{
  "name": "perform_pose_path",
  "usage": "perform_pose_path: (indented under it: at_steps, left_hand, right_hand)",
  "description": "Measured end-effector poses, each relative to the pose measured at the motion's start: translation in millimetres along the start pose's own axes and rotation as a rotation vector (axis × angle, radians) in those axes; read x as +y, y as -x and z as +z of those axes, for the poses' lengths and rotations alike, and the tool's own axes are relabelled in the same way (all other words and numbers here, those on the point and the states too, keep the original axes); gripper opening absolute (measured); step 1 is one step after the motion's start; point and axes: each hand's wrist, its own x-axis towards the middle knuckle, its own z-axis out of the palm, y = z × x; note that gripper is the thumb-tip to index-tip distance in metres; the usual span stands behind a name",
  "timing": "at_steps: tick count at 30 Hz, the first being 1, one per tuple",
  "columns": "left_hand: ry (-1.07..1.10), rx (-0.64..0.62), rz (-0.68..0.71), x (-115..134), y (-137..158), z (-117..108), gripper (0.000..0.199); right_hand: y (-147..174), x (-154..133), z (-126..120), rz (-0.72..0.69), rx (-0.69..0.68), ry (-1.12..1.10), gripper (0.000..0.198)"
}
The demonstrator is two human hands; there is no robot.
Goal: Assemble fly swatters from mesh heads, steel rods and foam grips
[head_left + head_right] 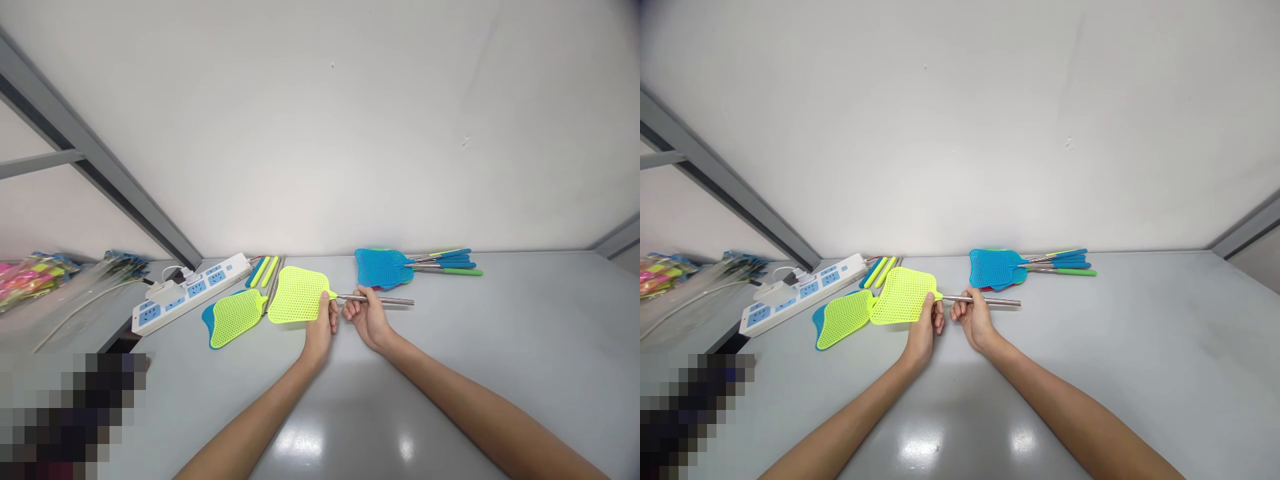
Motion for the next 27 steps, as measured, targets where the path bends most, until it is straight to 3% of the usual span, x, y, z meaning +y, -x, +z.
perform_pose_path:
  at_steps: [16, 27]
  left_hand:
    - [-0.088, -0.055, 0.022, 3.0, 0.2, -4.5, 0.038]
    - [-0.064, -0.029, 0.043, 0.8, 0.0, -3.9, 0.038]
  right_hand:
    - [-3.1, -0.1, -3.7, 0.019, 0.024, -0.042, 0.037]
    - [-3.7, 1.0, -4.0, 0.023, 0.031, -0.047, 0.041]
